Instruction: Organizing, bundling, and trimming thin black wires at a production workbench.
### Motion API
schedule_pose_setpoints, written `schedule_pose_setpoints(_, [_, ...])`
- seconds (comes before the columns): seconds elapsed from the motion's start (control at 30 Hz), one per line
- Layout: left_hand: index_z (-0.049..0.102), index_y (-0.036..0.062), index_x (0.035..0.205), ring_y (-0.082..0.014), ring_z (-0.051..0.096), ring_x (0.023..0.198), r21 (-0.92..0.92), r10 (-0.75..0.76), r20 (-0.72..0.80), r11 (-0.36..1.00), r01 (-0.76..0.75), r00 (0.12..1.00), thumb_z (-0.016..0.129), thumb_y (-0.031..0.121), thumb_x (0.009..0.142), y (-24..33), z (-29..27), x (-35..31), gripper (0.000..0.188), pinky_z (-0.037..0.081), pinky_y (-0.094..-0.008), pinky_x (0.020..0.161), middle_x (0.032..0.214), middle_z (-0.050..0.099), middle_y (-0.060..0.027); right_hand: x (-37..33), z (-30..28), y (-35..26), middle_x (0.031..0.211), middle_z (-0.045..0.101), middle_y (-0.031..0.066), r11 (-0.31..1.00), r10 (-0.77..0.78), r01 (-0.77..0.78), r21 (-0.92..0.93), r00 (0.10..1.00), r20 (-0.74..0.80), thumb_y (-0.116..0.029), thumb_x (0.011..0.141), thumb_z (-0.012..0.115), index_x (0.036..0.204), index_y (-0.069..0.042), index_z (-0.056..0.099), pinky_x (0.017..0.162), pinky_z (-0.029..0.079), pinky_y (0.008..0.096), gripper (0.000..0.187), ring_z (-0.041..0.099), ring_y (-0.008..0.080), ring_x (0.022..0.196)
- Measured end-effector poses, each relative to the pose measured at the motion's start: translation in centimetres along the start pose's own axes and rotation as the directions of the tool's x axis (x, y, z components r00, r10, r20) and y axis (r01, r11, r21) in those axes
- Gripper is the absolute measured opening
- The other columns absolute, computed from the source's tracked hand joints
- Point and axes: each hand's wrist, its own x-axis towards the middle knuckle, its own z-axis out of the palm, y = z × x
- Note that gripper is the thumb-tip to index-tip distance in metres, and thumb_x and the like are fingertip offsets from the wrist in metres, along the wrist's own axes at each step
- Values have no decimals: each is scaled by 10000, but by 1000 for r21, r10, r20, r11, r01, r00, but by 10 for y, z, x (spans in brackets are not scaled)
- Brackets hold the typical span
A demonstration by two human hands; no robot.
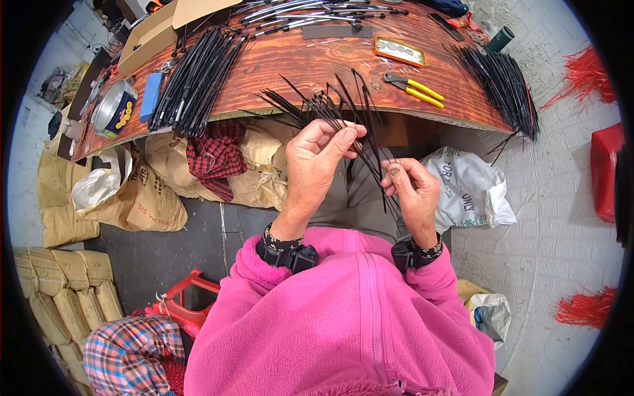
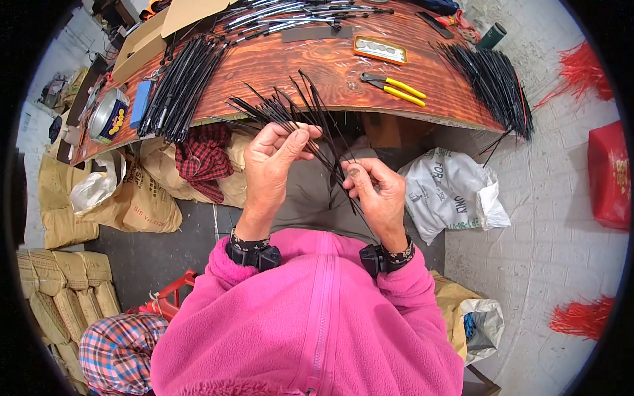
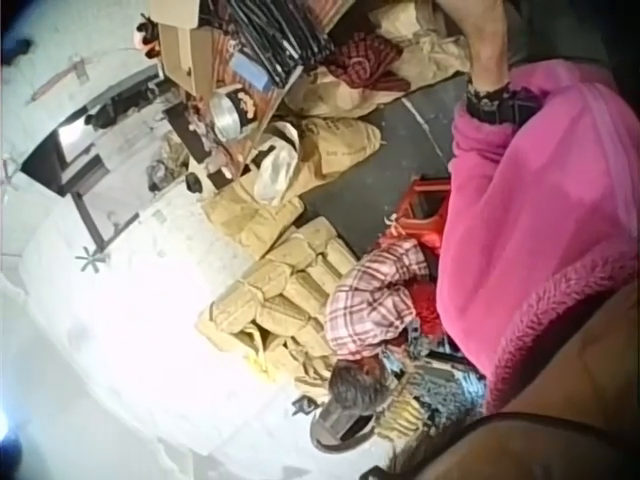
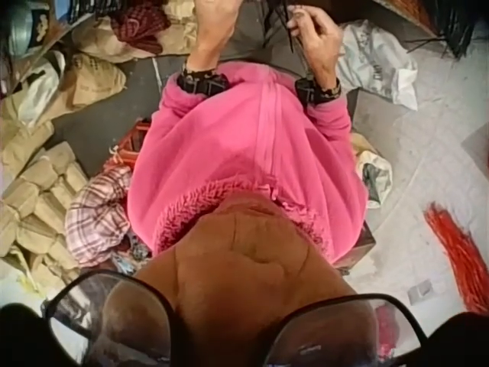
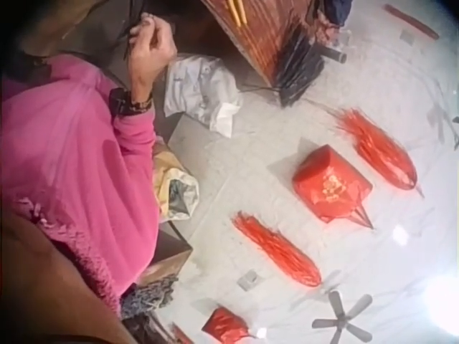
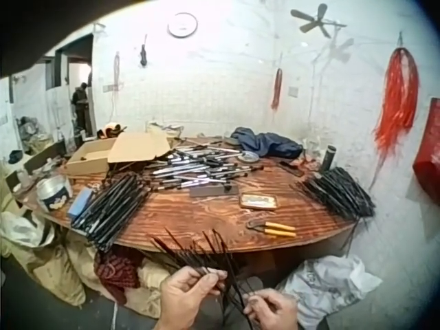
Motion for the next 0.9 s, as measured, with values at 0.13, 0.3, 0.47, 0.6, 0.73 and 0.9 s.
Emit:
schedule_pose_setpoints(0.13, [635, 13, 946, -115, 668, 783, 17, 1, -6, 1000, -1, 1000, 649, 142, 941, 6, 1, 2, 130, 551, -256, 675, 979, 719, -129, 1, -8, -3, 751, 642, 36, 1000, -11, 11, -12, 999, -38, -108, 971, 596, 991, 34, 669, 564, 448, 189, 160, 555, 57, 618])
schedule_pose_setpoints(0.3, [622, -8, 923, -107, 661, 783, -7, 7, -11, 1000, -7, 1000, 637, 99, 945, 9, 1, 0, 111, 547, -235, 675, 1005, 713, -137, -2, -12, -2, 751, 639, 35, 990, -69, 58, -125, 994, -87, -102, 963, 604, 971, 34, 678, 557, 440, 193, 155, 554, 60, 610])
schedule_pose_setpoints(0.47, [630, 3, 928, -118, 669, 782, -8, 25, -4, 1000, -25, 1000, 660, 116, 930, 5, 2, 1, 117, 558, -252, 672, 982, 716, -142, -6, -8, -1, 755, 635, 31, 966, -144, 133, -222, 989, -34, -89, 948, 620, 946, 41, 691, 556, 436, 198, 148, 557, 65, 607])
schedule_pose_setpoints(0.6, [635, -8, 924, -119, 669, 785, -10, 26, -17, 1000, -27, 1000, 663, 105, 926, 5, 2, 0, 116, 561, -249, 676, 983, 715, -141, -5, -4, -2, 748, 632, 33, 958, -176, 164, -235, 984, -30, -66, 929, 637, 943, 45, 697, 548, 430, 205, 126, 563, 68, 612])
schedule_pose_setpoints(0.73, [653, -20, 948, -120, 667, 788, -7, 18, -31, 1000, -18, 999, 664, 95, 923, 4, 3, -1, 119, 561, -248, 681, 979, 715, -128, -7, -1, -6, 739, 631, 56, 900, -264, 249, -358, 964, 7, -33, 902, 653, 938, 46, 698, 541, 431, 217, 97, 576, 90, 603])
schedule_pose_setpoints(0.9, [674, -25, 1015, -113, 659, 779, 0, -5, -47, 1000, 5, 999, 676, 89, 911, 3, 3, 1, 154, 558, -243, 684, 963, 712, -98, -7, 4, -5, 727, 625, 81, 832, -372, 350, -430, 927, 35, -6, 876, 662, 935, 44, 700, 533, 430, 232, 86, 576, 120, 589])
